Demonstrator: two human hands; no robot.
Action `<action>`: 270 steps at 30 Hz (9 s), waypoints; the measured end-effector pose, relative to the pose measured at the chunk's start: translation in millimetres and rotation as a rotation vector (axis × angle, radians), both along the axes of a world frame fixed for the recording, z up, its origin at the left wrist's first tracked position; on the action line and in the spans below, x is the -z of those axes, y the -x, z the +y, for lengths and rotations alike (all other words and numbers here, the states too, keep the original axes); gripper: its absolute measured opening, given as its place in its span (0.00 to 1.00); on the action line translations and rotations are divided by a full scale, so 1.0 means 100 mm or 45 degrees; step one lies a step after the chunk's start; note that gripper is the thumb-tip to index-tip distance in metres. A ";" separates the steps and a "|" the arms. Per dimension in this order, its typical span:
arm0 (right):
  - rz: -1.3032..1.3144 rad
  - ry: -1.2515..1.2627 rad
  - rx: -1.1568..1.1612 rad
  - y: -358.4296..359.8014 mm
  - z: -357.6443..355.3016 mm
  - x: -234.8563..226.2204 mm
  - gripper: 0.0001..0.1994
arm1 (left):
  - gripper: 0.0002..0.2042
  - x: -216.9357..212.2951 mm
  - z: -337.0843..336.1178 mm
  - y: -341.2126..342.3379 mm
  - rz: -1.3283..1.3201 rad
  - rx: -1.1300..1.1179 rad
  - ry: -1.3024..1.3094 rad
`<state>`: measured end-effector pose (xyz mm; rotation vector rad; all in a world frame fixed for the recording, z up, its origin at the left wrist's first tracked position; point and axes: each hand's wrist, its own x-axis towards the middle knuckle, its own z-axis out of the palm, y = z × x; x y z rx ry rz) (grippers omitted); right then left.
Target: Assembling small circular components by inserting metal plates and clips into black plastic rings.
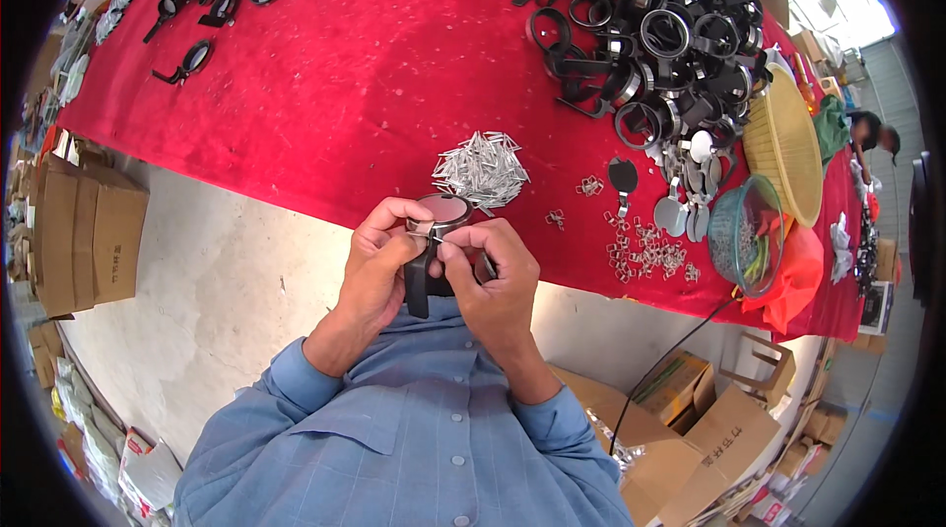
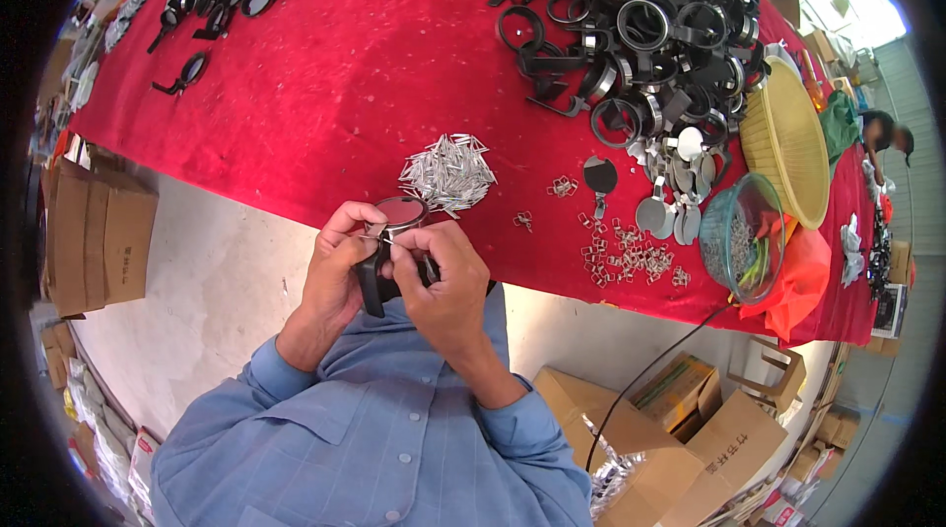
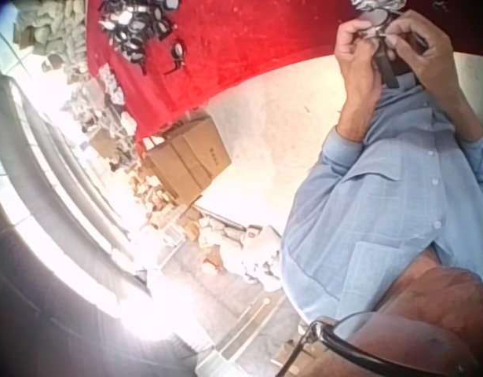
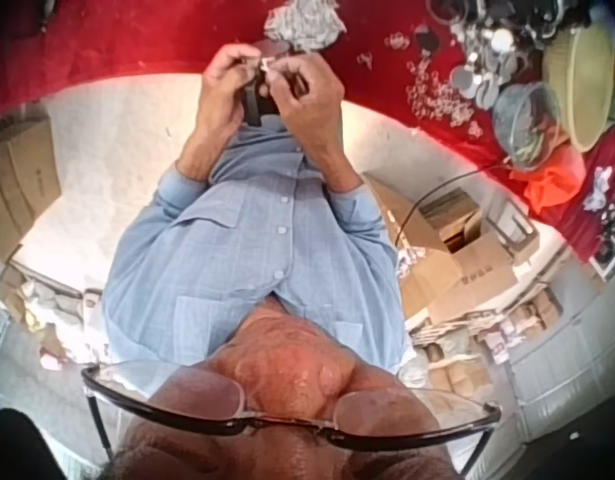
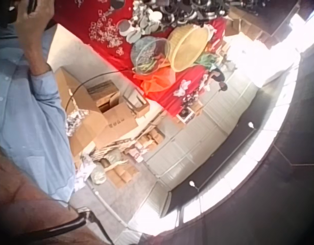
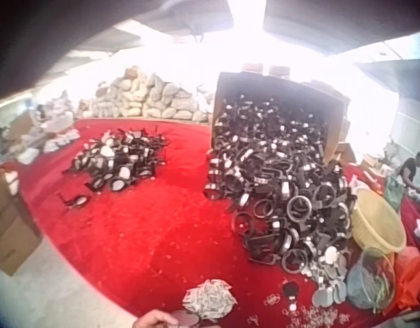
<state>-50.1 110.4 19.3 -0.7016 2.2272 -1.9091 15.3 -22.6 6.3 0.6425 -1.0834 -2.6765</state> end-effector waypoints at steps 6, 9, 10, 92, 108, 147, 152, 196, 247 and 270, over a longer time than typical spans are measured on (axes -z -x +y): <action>-0.126 0.040 -0.028 0.00 -0.01 -0.02 0.03 | 0.11 0.02 0.00 -0.01 0.042 0.002 0.050; -0.007 -0.031 -0.081 0.02 0.02 0.00 0.04 | 0.11 0.02 0.01 -0.01 0.042 -0.009 0.063; -0.009 -0.032 -0.083 0.05 0.03 0.01 0.04 | 0.11 0.01 0.01 -0.01 0.043 0.007 0.084; -0.339 -0.131 -0.054 0.14 0.03 0.04 0.05 | 0.37 -0.52 -2.46 0.87 0.122 -0.427 1.629; -0.236 -0.190 0.018 0.45 0.24 0.12 0.09 | 0.36 1.03 -5.20 0.84 -0.286 -0.543 1.554; 0.517 -0.626 0.613 1.10 1.08 0.37 0.10 | 0.33 -0.46 -0.87 1.33 0.453 0.422 -0.234; 0.455 -0.550 0.814 1.06 1.18 0.21 0.07 | 0.27 -0.46 -0.29 1.00 0.212 0.532 0.035; -0.464 0.342 0.179 0.06 0.58 0.01 0.13 | 0.18 0.01 0.25 0.20 0.123 0.558 0.417; -0.128 -0.066 -0.053 0.03 0.46 -0.05 0.05 | 0.09 0.09 0.18 -0.01 -0.098 0.355 0.361; 0.604 -1.251 -0.323 0.59 -0.05 0.38 0.07 | 0.11 -0.02 -0.26 -0.15 -0.049 0.180 0.107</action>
